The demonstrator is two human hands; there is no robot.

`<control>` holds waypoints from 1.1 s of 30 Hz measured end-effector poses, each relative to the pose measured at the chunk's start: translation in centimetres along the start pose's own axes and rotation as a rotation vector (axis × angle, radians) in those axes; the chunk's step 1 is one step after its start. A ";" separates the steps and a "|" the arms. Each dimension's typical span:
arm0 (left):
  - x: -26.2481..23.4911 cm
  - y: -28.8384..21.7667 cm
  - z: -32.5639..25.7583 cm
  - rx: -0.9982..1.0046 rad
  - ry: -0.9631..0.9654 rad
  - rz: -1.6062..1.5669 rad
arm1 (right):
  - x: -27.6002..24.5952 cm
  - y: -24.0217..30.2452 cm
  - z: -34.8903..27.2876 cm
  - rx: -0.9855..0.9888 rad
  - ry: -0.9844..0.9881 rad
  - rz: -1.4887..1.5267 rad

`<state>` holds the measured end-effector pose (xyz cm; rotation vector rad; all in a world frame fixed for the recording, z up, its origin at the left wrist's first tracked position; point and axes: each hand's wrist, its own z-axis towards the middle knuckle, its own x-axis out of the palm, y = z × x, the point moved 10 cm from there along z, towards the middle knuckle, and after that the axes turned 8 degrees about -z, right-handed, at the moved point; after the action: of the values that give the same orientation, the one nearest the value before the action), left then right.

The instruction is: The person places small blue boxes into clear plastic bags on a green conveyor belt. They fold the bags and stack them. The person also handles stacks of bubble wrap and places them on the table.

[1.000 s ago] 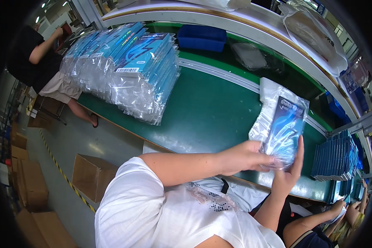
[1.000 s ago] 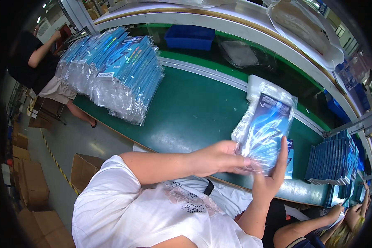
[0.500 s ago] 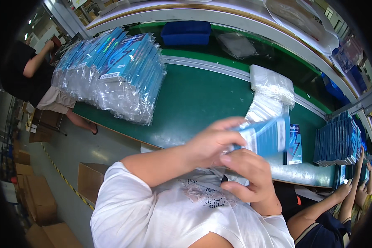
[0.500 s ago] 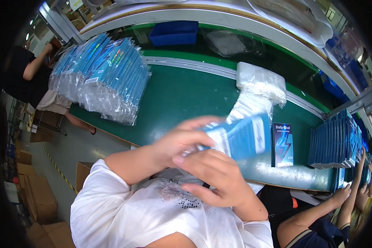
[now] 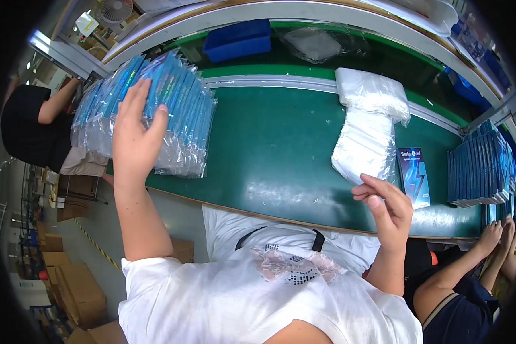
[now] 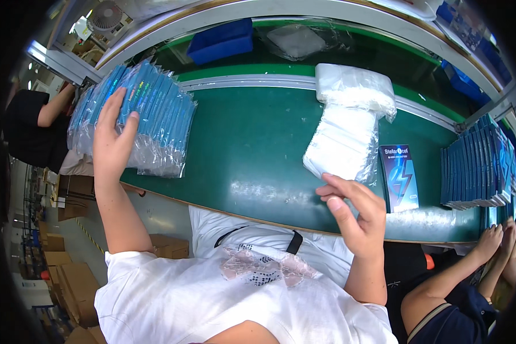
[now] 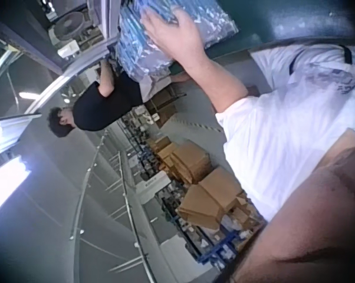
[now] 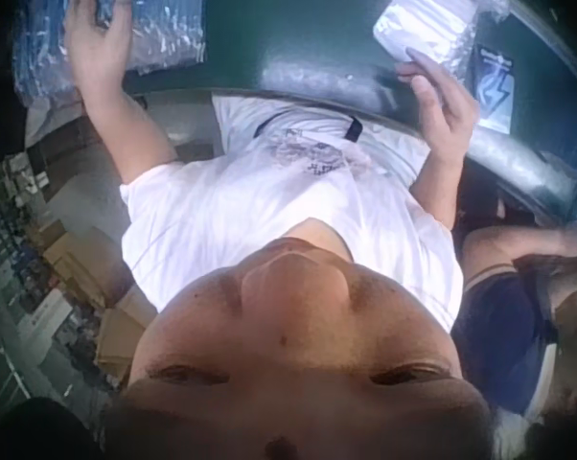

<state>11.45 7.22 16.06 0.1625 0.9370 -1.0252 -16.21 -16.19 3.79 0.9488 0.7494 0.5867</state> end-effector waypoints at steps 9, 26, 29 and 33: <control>-2.4 -0.9 0.1 0.114 -0.161 0.025 | -6.5 -2.6 -1.3 0.153 -0.330 -0.195; 20.6 -19.9 -9.7 0.694 0.616 -0.558 | -11.6 -6.2 -5.0 0.342 -0.594 -0.671; 21.2 -19.8 -9.0 0.607 0.588 -0.665 | -10.5 -7.6 -6.9 0.403 -0.660 0.066; 21.1 -19.0 -8.6 0.343 0.613 -0.847 | -5.2 -7.8 -6.2 0.416 -0.312 0.856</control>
<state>-4.68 -12.56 0.89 0.3999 1.4259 -1.9896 -23.26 -20.53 -3.76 1.7235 0.1459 1.0088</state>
